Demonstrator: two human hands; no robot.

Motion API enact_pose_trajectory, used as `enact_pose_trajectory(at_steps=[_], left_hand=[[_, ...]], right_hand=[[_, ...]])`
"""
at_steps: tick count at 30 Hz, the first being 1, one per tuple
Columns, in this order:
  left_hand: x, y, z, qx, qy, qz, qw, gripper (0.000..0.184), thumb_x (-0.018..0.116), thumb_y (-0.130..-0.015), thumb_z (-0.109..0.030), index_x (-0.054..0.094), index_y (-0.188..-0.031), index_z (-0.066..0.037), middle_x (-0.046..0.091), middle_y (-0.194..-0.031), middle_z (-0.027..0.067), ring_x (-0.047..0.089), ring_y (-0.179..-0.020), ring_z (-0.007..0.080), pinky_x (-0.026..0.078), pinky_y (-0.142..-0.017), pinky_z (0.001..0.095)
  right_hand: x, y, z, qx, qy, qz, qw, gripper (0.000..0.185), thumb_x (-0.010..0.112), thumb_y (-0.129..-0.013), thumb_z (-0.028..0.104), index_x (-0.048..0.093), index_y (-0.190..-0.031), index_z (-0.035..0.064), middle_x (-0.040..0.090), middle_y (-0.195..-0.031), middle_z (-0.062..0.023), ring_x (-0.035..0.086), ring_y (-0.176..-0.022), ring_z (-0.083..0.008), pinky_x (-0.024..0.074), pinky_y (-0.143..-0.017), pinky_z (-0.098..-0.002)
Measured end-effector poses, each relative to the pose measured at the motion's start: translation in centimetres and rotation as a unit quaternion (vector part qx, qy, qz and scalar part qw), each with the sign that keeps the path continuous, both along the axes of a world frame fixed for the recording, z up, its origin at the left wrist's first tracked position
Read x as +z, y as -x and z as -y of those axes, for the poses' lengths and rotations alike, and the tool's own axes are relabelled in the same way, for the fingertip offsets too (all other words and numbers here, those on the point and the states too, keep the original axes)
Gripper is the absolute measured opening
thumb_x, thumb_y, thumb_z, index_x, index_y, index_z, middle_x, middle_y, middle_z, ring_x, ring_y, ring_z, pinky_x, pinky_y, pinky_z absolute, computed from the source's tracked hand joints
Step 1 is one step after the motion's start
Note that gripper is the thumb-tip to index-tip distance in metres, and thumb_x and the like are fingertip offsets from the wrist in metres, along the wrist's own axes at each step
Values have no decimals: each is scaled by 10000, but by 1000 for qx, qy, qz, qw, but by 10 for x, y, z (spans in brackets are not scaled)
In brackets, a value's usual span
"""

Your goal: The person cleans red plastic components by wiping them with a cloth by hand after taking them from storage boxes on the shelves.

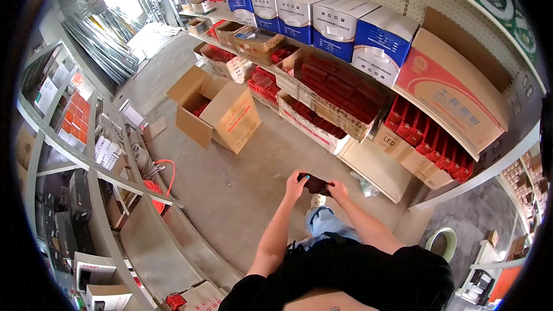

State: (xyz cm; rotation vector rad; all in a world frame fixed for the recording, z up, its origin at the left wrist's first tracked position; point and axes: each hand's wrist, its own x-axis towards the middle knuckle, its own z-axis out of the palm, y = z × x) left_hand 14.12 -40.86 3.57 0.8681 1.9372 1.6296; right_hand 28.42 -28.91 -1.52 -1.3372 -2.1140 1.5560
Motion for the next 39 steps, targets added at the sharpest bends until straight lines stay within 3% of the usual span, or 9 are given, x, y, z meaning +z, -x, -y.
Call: enact_pose_trajectory(at_steps=[5, 10, 14, 20, 24, 29, 32, 35, 39], left_hand=[[30, 33, -28, -149, 64, -240, 957, 147, 557, -773, -100, 579, -915, -66, 611, -907, 103, 576, -858, 291, 461, -735, 360], [47, 85, -70, -96, 68, -280, 953, 138, 551, -796, -93, 599, -923, -66, 594, -884, 138, 563, -826, 323, 449, -722, 389], [40, 126, -118, -83, 56, -312, 945, 132, 580, -783, -101, 584, -900, -41, 574, -838, 140, 549, -805, 338, 448, -696, 391], [34, 141, -195, -136, 64, -311, 938, 239, 633, -743, -136, 487, -905, -38, 541, -873, 136, 532, -827, 342, 438, -681, 408], [34, 150, -222, -162, 35, -305, 938, 227, 609, -730, -91, 472, -907, -53, 538, -867, 138, 524, -845, 351, 434, -686, 422], [1, 188, -246, -220, 20, -249, 943, 181, 553, -743, -37, 539, -923, -33, 542, -816, 132, 552, -754, 318, 454, -641, 389], [-8, 217, -264, -246, 112, 117, 956, 222, 515, -747, 7, 577, -951, -56, 548, -784, 79, 572, -711, 217, 461, -620, 347], [9, 241, -288, -290, 106, -101, 946, 297, 496, -740, 53, 594, -986, -82, 541, -819, 43, 557, -715, 149, 460, -622, 318], [3, 279, -316, -488, 5, -69, 870, 314, 477, -806, 25, 585, -1067, -113, 514, -1012, 52, 523, -762, 165, 436, -695, 287]], right_hand=[[-5, 52, -26, 192, 5, -270, 944, 431, 635, -747, 101, 496, -1154, 78, 579, -1064, -82, 559, -951, -159, 468, -787, -304], [24, 112, -68, 184, 34, -109, 976, 266, 566, -832, 311, 618, -987, 102, 623, -784, -79, 585, -703, -194, 453, -646, -346], [84, 131, -103, 77, 40, -38, 996, 256, 596, -811, 260, 623, -903, 23, 631, -759, -72, 583, -667, -132, 467, -618, -290], [21, 174, -171, -80, 13, -89, 993, 234, 579, -797, 244, 620, -860, 22, 602, -690, -77, 566, -608, -164, 461, -579, -318], [15, 198, -195, -188, 263, -125, 938, 350, 582, -806, 327, 596, -967, 16, 616, -788, -101, 581, -643, -221, 449, -589, -353], [-5, 220, -207, -171, 168, -192, 951, 196, 548, -837, 158, 599, -977, 30, 573, -752, -50, 557, -696, -130, 449, -581, -282], [1, 221, -218, -142, 95, -168, 971, 234, 523, -850, 129, 593, -1048, 26, 579, -743, -40, 523, -612, -111, 416, -524, -263], [49, 224, -226, -128, 150, -77, 977, 219, 491, -872, 121, 598, -1032, 15, 582, -743, -34, 530, -628, -116, 433, -550, -274], [17, 242, -238, -104, 116, -216, 964, 246, 517, -860, 112, 499, -1098, 50, 598, -890, -47, 546, -705, -117, 438, -564, -271]])
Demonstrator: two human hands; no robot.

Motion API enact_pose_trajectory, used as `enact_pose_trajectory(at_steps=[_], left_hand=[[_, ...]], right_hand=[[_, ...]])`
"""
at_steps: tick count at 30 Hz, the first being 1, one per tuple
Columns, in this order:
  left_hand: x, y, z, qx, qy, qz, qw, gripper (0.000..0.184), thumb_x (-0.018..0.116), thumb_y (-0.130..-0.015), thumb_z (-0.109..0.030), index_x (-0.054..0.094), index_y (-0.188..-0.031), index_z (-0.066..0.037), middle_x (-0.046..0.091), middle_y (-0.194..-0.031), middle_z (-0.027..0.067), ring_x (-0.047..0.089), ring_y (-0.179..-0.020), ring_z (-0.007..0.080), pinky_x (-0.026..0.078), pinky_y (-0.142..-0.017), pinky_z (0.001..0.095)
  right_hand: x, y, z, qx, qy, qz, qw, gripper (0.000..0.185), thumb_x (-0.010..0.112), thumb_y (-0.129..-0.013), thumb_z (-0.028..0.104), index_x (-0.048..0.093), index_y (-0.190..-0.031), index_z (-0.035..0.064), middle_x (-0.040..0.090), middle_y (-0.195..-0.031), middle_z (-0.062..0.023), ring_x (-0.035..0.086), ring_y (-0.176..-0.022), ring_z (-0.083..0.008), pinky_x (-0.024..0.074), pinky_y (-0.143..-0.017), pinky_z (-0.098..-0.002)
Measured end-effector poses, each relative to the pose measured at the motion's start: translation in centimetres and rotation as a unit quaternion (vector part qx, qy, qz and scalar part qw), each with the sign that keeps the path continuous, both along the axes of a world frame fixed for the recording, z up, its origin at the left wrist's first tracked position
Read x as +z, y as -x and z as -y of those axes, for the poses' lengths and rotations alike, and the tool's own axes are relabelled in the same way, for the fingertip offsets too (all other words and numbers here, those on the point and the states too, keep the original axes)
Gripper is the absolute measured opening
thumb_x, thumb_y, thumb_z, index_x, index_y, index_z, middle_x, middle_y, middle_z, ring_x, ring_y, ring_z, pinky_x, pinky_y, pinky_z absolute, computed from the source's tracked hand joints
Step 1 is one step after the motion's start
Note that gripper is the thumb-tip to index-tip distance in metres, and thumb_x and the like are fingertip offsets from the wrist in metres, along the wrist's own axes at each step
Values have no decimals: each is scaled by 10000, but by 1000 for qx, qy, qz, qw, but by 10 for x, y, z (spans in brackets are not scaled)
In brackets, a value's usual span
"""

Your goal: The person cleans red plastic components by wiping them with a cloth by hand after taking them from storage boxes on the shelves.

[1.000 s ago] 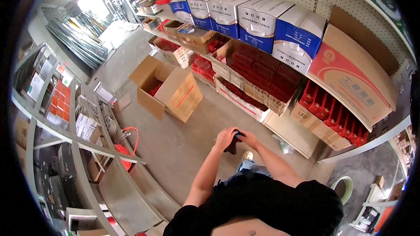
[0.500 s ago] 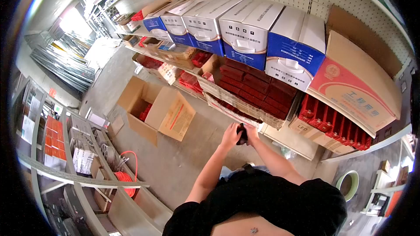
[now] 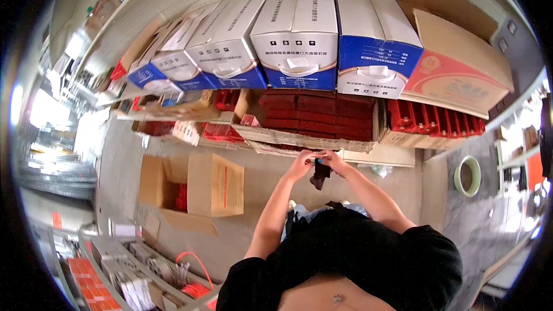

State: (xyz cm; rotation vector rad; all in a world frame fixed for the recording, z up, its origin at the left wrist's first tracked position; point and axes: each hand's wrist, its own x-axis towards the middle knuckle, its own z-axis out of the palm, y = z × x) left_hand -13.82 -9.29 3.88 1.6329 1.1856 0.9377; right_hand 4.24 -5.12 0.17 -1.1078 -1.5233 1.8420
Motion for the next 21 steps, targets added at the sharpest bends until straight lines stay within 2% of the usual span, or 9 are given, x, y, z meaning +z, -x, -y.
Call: enact_pose_trajectory(at_steps=[4, 5, 8, 11, 14, 15, 18, 19, 21], left_hand=[[23, 36, -22, -111, 172, 47, 978, 241, 549, -823, -47, 591, -1046, -128, 545, -880, 0, 496, -744, 113, 414, -663, 271], [14, 43, -27, -132, 165, 81, 974, 209, 566, -842, -93, 580, -1047, -130, 555, -852, -18, 485, -739, 89, 406, -648, 265], [13, 59, -37, -175, 227, 141, 948, 188, 565, -858, -121, 569, -1046, -122, 564, -907, -18, 480, -744, 84, 403, -644, 260], [17, 67, -41, -201, 228, 146, 942, 87, 505, -890, -97, 519, -976, -99, 540, -843, -8, 471, -719, 94, 400, -630, 265], [13, 72, -44, -206, 222, 130, 944, 39, 458, -907, -70, 456, -939, -90, 481, -761, 3, 457, -668, 101, 397, -605, 266], [7, 74, -45, -191, 225, 143, 945, 40, 457, -908, -69, 451, -942, -91, 472, -757, 4, 455, -661, 102, 396, -601, 264], [2, 79, -44, -137, 205, 171, 954, 46, 440, -912, -63, 438, -944, -96, 469, -766, 3, 448, -650, 98, 393, -591, 261], [1, 81, -43, -140, 195, 161, 957, 54, 449, -912, -79, 446, -961, -103, 469, -771, -1, 443, -647, 96, 387, -586, 264], [-1, 85, -39, -151, 189, 149, 959, 80, 471, -911, -121, 464, -990, -116, 464, -760, -7, 430, -636, 93, 376, -577, 267]], right_hand=[[30, 15, -10, 17, 102, 3, 995, 330, 571, -830, 121, 450, -1131, 60, 577, -1001, -70, 553, -839, -137, 453, -735, -292], [10, 20, -16, 34, 52, -17, 998, 364, 588, -828, 146, 440, -1149, 57, 576, -997, -76, 554, -871, -146, 444, -774, -291], [9, 34, -14, 8, 47, -47, 998, 382, 590, -839, 203, 438, -1156, 54, 582, -973, -69, 553, -895, -151, 442, -802, -300], [19, 44, -5, 3, 14, -22, 1000, 450, 578, -846, 318, 428, -1181, 57, 584, -954, -63, 556, -837, -144, 461, -718, -286], [58, 61, 17, -40, 58, 37, 997, 522, 560, -836, 411, 431, -1196, 56, 583, -933, -56, 544, -757, -125, 444, -593, -256], [35, 67, 14, -55, 59, 126, 989, 574, 564, -818, 447, 429, -1215, 54, 581, -897, -41, 517, -701, -103, 395, -511, -235], [29, 74, 23, -70, 30, 148, 986, 568, 573, -812, 438, 439, -1210, 55, 579, -863, -27, 502, -689, -94, 387, -517, -233], [34, 76, 27, -97, 28, 156, 983, 499, 583, -815, 405, 495, -1156, 51, 578, -832, -15, 489, -673, -85, 376, -512, -231], [34, 81, 31, -114, -7, 93, 989, 412, 590, -821, 352, 539, -1093, 47, 579, -818, -12, 482, -662, -79, 369, -504, -227]])
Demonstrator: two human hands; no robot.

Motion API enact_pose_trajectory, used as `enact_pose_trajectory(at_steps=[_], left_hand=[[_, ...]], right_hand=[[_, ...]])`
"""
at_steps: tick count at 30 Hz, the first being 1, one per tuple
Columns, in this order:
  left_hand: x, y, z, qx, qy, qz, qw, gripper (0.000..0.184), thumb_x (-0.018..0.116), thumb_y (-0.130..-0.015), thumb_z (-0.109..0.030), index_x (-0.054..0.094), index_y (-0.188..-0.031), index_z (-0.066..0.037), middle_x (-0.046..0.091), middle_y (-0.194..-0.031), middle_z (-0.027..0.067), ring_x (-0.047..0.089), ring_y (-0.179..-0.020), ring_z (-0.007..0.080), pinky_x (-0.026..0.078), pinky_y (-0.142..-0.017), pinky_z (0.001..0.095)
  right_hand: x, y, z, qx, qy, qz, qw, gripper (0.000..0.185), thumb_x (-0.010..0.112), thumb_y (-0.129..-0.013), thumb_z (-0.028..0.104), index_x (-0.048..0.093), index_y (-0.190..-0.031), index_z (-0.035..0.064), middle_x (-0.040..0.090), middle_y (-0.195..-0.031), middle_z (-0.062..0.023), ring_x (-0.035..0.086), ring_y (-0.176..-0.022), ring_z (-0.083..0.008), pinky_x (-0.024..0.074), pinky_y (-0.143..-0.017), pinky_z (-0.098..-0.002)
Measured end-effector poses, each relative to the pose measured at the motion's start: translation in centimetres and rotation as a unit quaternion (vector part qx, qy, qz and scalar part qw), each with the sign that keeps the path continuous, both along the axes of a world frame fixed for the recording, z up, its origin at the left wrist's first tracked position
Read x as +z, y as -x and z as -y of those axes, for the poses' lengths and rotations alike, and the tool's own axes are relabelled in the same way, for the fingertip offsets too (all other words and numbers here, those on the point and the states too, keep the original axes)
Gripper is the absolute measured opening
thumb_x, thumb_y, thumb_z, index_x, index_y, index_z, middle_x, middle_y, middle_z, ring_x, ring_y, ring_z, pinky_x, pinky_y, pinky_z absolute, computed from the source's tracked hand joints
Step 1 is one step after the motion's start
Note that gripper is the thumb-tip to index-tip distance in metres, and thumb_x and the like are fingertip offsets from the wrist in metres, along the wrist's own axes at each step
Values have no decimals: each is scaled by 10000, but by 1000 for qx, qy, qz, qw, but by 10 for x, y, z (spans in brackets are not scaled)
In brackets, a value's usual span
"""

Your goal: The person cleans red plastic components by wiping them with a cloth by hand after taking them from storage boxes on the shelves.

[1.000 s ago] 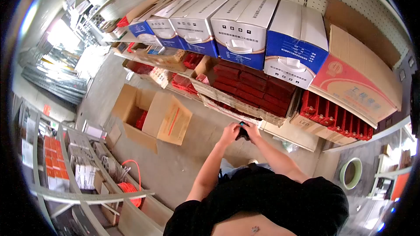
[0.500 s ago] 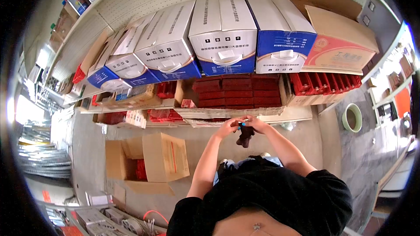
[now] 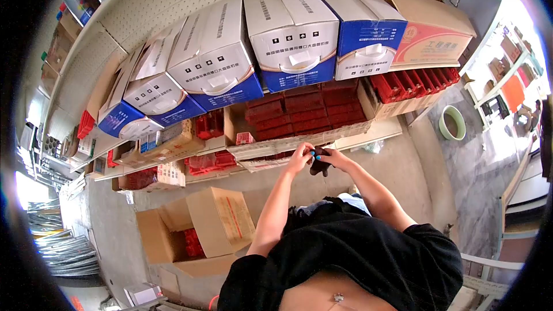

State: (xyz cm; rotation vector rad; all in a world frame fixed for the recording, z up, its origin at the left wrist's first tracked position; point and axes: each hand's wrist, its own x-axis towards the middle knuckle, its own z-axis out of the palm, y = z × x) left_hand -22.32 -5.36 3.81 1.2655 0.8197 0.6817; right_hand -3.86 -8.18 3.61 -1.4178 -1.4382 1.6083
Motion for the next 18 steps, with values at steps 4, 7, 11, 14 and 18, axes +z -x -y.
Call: enact_pose_trajectory(at_steps=[4, 7, 11, 14, 18], left_hand=[[17, 6, 15, -53, 31, -17, 998, 148, 515, -900, -214, 502, -1026, -137, 445, -695, -11, 406, -605, 88, 358, -563, 267], [6, 11, 19, -44, 16, -6, 999, 199, 548, -880, -282, 527, -997, -122, 447, -659, -13, 415, -596, 85, 358, -556, 268], [-31, 18, 20, 76, -154, -84, 982, 198, 643, -811, -175, 520, -913, -58, 491, -743, 2, 457, -649, 99, 387, -578, 246], [-66, 16, 19, 248, -102, -102, 958, 298, 721, -735, -226, 531, -851, -29, 443, -948, 49, 465, -762, 158, 407, -632, 292], [-18, 22, 11, 216, -37, -108, 970, 263, 647, -790, -248, 499, -799, -31, 486, -709, 67, 459, -645, 175, 374, -600, 293]], right_hand=[[13, 4, 11, -30, 71, -37, 996, 372, 620, -831, 248, 542, -1101, 5, 599, -917, -44, 531, -830, -130, 427, -744, -292], [-43, -1, 5, 1, 89, -46, 995, 400, 612, -834, 309, 551, -1085, 3, 588, -925, -31, 519, -815, -118, 427, -718, -295], [16, 26, 18, -24, 106, 38, 993, 329, 551, -866, 270, 577, -1091, 32, 590, -894, -24, 511, -812, -90, 424, -749, -253], [-60, 27, 6, -66, 33, 43, 996, 340, 536, -870, 286, 580, -1087, 28, 593, -856, -9, 514, -744, -90, 425, -674, -240], [-46, 35, -9, -160, 85, 39, 983, 312, 519, -868, 285, 561, -1038, 27, 625, -874, -36, 556, -662, -115, 444, -596, -260]])
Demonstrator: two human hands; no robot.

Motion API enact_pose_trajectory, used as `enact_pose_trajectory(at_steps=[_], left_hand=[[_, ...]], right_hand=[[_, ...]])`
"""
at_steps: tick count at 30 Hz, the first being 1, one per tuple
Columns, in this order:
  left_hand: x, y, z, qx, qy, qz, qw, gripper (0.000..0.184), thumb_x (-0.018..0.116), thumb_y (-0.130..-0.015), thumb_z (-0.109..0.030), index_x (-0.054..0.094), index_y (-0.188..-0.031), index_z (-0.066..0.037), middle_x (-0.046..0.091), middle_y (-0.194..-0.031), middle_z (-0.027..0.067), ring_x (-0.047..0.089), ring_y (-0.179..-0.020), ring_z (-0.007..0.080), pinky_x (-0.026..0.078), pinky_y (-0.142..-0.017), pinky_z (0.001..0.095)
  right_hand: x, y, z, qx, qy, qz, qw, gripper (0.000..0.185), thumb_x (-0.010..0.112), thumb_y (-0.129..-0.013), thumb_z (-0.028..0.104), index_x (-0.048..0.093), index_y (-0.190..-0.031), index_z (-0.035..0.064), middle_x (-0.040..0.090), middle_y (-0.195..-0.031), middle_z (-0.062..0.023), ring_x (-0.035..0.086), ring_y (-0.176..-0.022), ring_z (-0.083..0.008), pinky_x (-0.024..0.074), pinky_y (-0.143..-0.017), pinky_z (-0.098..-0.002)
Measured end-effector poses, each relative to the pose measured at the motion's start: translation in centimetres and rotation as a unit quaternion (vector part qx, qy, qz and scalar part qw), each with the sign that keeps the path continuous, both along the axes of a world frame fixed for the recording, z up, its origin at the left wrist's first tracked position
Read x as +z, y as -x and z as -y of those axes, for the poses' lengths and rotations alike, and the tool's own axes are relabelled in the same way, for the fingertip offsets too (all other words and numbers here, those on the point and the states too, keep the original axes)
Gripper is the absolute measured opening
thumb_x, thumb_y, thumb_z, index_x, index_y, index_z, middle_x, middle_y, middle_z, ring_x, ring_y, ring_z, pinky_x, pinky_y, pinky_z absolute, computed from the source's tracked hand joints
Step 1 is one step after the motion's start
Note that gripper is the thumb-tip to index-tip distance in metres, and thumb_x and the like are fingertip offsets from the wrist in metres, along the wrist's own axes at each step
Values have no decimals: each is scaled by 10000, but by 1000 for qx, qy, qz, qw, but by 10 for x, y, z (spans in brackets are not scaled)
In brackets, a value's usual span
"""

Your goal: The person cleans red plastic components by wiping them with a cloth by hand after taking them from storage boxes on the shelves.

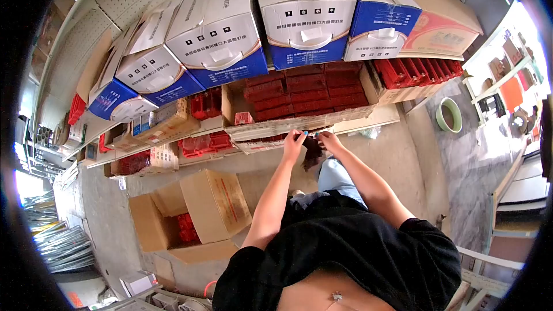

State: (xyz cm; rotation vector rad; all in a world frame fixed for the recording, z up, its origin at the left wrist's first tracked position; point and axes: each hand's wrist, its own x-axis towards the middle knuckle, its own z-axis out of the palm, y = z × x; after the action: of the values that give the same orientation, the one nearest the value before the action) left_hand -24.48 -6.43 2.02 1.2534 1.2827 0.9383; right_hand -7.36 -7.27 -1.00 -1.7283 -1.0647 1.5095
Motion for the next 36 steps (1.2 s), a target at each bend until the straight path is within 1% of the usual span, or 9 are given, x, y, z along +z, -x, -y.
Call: enact_pose_trajectory(at_steps=[6, 9, 10, 13, 16, 18, 22, 25, 36], left_hand=[[-69, -4, -60, 165, 113, -56, 978, 430, 651, -720, -406, 471, -722, -16, 481, -671, 102, 452, -630, 231, 384, -615, 381], [-90, 5, -91, 211, 258, -127, 934, 500, 656, -708, -465, 444, -648, -16, 451, -628, 85, 436, -588, 219, 368, -565, 396], [-56, 5, -89, 229, 322, -67, 916, 527, 646, -730, -495, 428, -593, -36, 414, -587, 63, 407, -533, 207, 337, -505, 385], [-59, 13, -107, 273, 334, 8, 902, 540, 619, -766, -503, 388, -550, -65, 351, -547, 47, 364, -486, 201, 299, -463, 387], [-43, 16, -117, 264, 402, 108, 870, 577, 546, -835, -439, 245, -1176, -86, 144, -1235, 64, 142, -1134, 233, 172, -930, 409], [-68, 9, -130, 350, 405, 36, 844, 587, 567, -826, -433, 484, -1208, 4, 446, -1275, 162, 459, -1097, 277, 366, -912, 366], [-77, 25, -128, 268, 459, 142, 835, 497, 544, -841, -361, 499, -1156, 20, 501, -1180, 144, 477, -1054, 255, 377, -875, 372], [-60, 29, -115, 213, 474, 190, 833, 476, 535, -847, -341, 492, -1154, 20, 495, -1171, 138, 465, -1057, 249, 368, -875, 375], [-56, 43, -78, 126, 450, 208, 859, 487, 513, -861, -327, 432, -1213, -2, 389, -1253, 129, 375, -1135, 252, 305, -929, 384]], right_hand=[[-9, -16, -51, -131, 133, -88, 978, 394, 460, -889, 382, 543, -1045, 30, 643, -897, -82, 615, -652, -190, 511, -541, -332], [-21, -26, -72, -167, 191, -133, 958, 446, 460, -876, 431, 536, -1023, 16, 639, -903, -94, 615, -696, -229, 516, -595, -371], [-25, -29, -79, -180, 205, -160, 949, 472, 449, -869, 464, 526, -987, 14, 637, -890, -105, 608, -721, -280, 514, -634, -399], [-34, -36, -99, -215, 245, -197, 925, 472, 397, -895, 433, 511, -1030, -5, 607, -978, -135, 582, -868, -298, 490, -761, -454], [-50, -42, -114, -243, 250, -212, 913, 479, 386, -892, 451, 508, -972, -6, 607, -958, -151, 579, -867, -318, 495, -731, -462], [-60, -43, -122, -286, 267, -198, 899, 477, 374, -895, 450, 532, -890, 0, 613, -893, -150, 586, -793, -285, 503, -655, -423], [-84, -49, -122, -261, 283, -231, 893, 418, 396, -895, 402, 568, -752, 48, 605, -672, -75, 516, -528, -164, 464, -518, -330], [-94, -53, -126, -284, 314, -213, 881, 285, 437, -893, 370, 500, -890, 92, 603, -696, -118, 541, -502, -195, 458, -413, -357], [-80, -49, -96, -313, 256, -204, 892, 155, 412, -860, 205, 509, -846, 85, 571, -654, -109, 516, -500, -172, 370, -368, -280]])
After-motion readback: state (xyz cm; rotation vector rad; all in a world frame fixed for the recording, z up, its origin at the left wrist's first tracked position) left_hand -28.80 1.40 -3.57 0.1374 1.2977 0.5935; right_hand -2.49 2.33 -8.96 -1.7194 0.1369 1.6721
